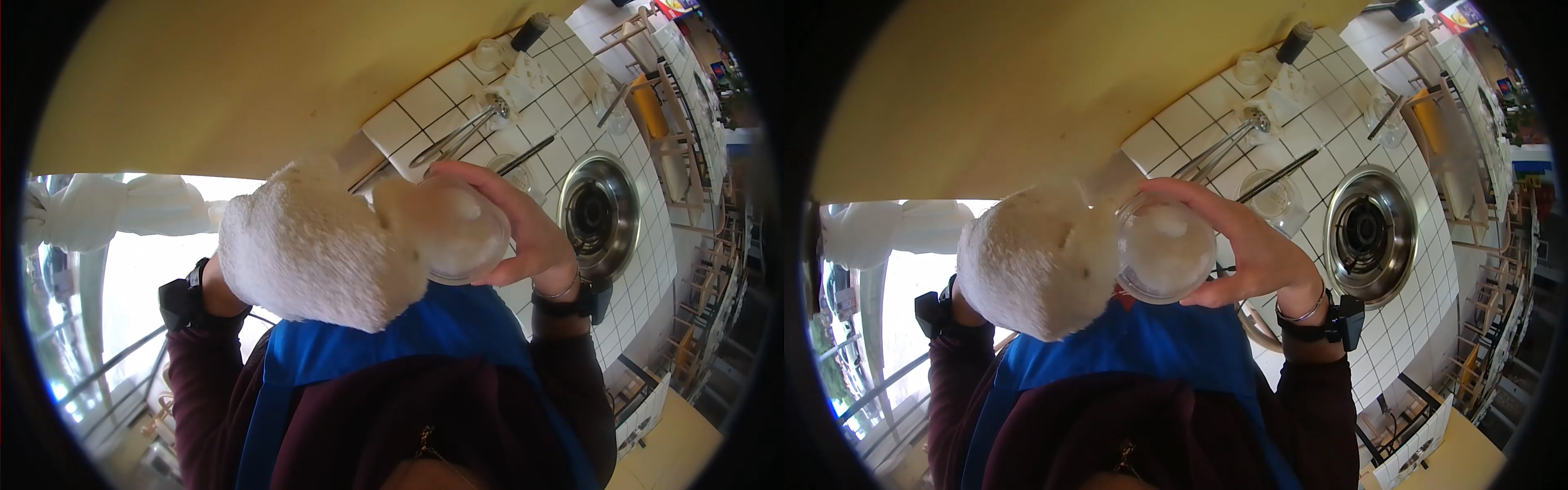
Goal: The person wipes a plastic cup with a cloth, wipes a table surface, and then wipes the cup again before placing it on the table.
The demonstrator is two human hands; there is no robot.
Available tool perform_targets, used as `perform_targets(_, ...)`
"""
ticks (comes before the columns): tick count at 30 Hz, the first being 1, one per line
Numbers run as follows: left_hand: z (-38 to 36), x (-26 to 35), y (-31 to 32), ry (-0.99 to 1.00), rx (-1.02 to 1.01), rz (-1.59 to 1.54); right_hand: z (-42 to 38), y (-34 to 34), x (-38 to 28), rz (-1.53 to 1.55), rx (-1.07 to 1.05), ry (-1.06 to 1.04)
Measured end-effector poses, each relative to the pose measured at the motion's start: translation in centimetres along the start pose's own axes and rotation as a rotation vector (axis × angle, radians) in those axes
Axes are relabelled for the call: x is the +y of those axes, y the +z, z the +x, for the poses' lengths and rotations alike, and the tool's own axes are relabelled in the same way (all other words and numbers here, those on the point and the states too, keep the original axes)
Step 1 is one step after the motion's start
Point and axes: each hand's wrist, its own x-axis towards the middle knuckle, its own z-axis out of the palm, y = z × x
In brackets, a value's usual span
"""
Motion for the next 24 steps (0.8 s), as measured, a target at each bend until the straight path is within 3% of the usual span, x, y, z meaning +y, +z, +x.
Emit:
perform_targets(3,1.0,0.9,0.0,0.032,-0.005,0.212,0.4,0.2,0.0,0.025,-0.006,0.038)
perform_targets(5,1.8,1.2,0.1,0.031,0.028,0.391,0.6,0.3,0.5,-0.223,0.122,-0.123)
perform_targets(10,3.1,2.5,0.8,-0.109,0.119,0.780,0.5,1.5,2.2,-0.374,0.377,-0.256)
perform_targets(15,2.9,1.5,3.1,-0.315,0.147,0.806,1.7,2.8,4.3,-0.501,0.618,-0.359)
perform_targets(17,2.5,0.8,3.3,-0.096,0.251,0.648,2.2,3.0,4.8,-0.565,0.710,-0.436)
perform_targets(18,2.6,1.0,3.3,-0.097,0.252,0.649,2.2,3.0,4.7,-0.565,0.709,-0.437)
perform_targets(20,3.4,2.1,3.2,-0.355,0.106,0.755,2.1,3.1,4.4,-0.521,0.722,-0.386)
perform_targets(21,3.3,2.0,3.0,-0.356,0.107,0.755,2.1,3.0,4.5,-0.521,0.721,-0.386)
perform_targets(23,2.5,1.7,2.0,-0.008,0.099,0.745,1.9,2.6,4.6,-0.452,0.685,-0.340)
perform_targets(24,2.3,1.6,1.6,-0.007,0.098,0.748,1.8,2.5,4.6,-0.451,0.687,-0.342)
